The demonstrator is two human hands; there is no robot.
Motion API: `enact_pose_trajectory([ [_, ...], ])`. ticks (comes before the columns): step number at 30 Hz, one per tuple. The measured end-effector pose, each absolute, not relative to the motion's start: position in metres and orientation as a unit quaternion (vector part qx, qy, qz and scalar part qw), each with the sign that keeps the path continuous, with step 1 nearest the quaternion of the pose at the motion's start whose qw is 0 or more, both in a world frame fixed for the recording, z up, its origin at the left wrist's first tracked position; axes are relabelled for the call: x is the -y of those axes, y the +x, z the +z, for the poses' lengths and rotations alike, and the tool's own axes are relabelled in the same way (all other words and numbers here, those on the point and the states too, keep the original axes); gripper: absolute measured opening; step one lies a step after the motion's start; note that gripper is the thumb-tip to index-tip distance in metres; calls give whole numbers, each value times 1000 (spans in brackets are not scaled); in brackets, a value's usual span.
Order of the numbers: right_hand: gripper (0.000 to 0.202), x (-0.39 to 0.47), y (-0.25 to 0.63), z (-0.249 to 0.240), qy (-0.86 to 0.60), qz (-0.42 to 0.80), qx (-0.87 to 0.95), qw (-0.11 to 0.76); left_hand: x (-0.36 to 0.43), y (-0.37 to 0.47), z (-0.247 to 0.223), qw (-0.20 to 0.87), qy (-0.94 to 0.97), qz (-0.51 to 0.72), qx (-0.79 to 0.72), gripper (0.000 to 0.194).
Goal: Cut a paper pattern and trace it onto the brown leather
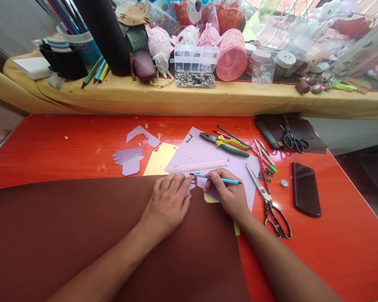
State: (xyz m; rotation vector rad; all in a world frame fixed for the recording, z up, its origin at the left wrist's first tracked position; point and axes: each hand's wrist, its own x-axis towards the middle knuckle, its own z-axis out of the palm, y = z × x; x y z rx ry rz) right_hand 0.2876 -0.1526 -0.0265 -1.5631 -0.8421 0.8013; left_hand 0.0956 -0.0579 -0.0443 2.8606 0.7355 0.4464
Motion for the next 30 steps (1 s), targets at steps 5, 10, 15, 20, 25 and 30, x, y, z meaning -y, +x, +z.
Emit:
enact_pose_trajectory([
  [5, 36, 152, 287, -26, -669, 338, 356, 557, 58, 96, -45, 77, 953, 154, -248, 42],
  [10, 36, 152, 287, -26, -664, 343, 354, 562, 58, 96, -44, 76, 954, 156, -244, 41],
  [15, 36, 153, 288, -26, -668, 330, 352, 566, 58, 96, -44, 77, 954, 152, -247, 41],
  [20, 37, 153, 288, -26, -668, 326, 350, 570, 58, 96, -44, 85, 953, 149, -248, 42],
  [25, 35, 153, 287, -26, -663, 329, 349, 575, 58, 96, -42, 89, 953, 151, -248, 41],
  [30, 34, 153, 287, -25, -657, 340, 346, 577, 59, 95, -42, 96, 952, 150, -247, 40],
])
